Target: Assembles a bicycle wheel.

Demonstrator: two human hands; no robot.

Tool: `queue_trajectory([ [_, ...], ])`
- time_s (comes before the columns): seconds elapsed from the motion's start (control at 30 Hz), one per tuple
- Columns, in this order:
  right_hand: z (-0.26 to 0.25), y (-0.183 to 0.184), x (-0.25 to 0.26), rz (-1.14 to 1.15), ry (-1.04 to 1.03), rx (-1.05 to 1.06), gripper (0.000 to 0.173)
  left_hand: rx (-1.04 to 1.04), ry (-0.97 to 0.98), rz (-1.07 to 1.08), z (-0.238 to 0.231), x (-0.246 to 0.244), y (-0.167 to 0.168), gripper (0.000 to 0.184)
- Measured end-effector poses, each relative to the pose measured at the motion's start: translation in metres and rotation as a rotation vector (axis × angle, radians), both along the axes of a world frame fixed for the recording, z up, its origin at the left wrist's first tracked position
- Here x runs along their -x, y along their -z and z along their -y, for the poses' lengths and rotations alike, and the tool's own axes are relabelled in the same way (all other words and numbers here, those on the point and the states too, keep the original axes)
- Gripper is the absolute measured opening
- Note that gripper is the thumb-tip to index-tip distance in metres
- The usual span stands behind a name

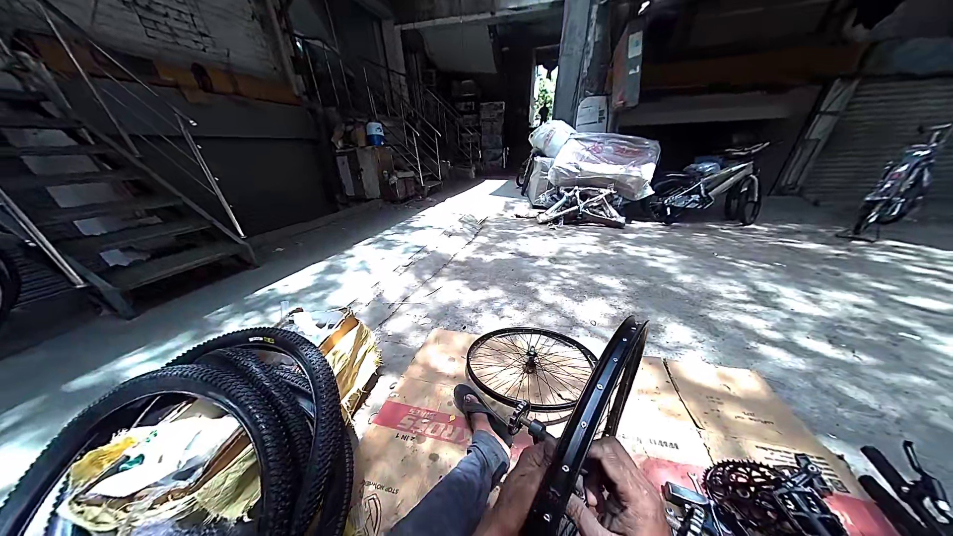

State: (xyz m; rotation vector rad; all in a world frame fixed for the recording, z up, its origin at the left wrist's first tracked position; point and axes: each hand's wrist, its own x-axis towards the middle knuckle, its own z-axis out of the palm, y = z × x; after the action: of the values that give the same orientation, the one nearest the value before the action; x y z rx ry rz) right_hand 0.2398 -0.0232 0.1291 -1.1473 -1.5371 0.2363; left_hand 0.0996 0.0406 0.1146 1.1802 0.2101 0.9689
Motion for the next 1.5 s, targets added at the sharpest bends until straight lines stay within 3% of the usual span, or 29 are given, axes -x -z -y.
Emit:
queue_trajectory([
  [0.1,-0.003,-0.001,-0.016,0.089,-0.099,0.093,0.043,0.068,0.051,-0.095,-0.005,-0.006,-0.017,0.039],
  [0.2,-0.019,-0.001,-0.008,0.031,0.127,-0.052,0.019,0.156,-0.05,-0.116,0.001,-0.012,-0.017,0.045],
  [0.3,-0.031,0.007,0.008,-0.083,0.257,-0.177,0.025,0.242,0.034,0.084,-0.003,-0.013,-0.003,0.059],
  [0.37,-0.029,0.006,0.009,-0.09,0.229,-0.192,0.023,0.22,0.102,0.152,-0.003,-0.004,0.005,0.049],
  [0.47,-0.009,0.009,0.008,-0.073,0.118,-0.141,0.015,0.19,0.05,0.067,0.004,0.006,0.0,0.027],
  [0.63,0.014,0.024,0.02,-0.082,0.082,-0.051,0.017,0.091,-0.076,-0.109,0.005,-0.005,0.0,0.028],
  [0.67,0.012,0.022,0.015,-0.07,0.071,-0.048,0.015,0.081,-0.048,-0.084,0.004,-0.006,-0.001,0.035],
  [0.77,0.01,0.016,0.002,-0.035,0.066,-0.026,0.021,0.009,0.092,0.043,-0.004,-0.004,-0.003,0.087],
  [0.87,0.015,0.029,-0.004,-0.096,0.069,0.039,0.027,-0.06,0.011,-0.044,-0.01,0.006,-0.005,0.112],
  [1.0,0.045,0.08,-0.004,0.011,0.062,0.224,0.029,-0.079,-0.047,-0.176,-0.008,0.017,-0.023,0.105],
  [1.13,0.09,0.144,0.006,0.401,-0.205,0.559,0.037,-0.112,-0.019,-0.194,-0.016,0.003,-0.049,0.084],
  [1.23,0.101,0.172,0.017,0.578,-0.36,0.533,0.036,-0.091,0.063,-0.222,-0.026,-0.013,-0.071,0.062],
  [1.37,0.096,0.183,0.022,0.532,-0.449,0.524,0.035,-0.035,0.171,-0.208,-0.024,-0.026,-0.079,0.034],
  [1.43,0.094,0.187,0.023,0.526,-0.454,0.528,0.037,-0.04,0.188,-0.141,-0.02,-0.021,-0.07,0.032],
  [1.5,0.092,0.19,0.025,0.529,-0.45,0.534,0.038,-0.083,0.209,-0.075,-0.014,-0.007,-0.05,0.045],
])
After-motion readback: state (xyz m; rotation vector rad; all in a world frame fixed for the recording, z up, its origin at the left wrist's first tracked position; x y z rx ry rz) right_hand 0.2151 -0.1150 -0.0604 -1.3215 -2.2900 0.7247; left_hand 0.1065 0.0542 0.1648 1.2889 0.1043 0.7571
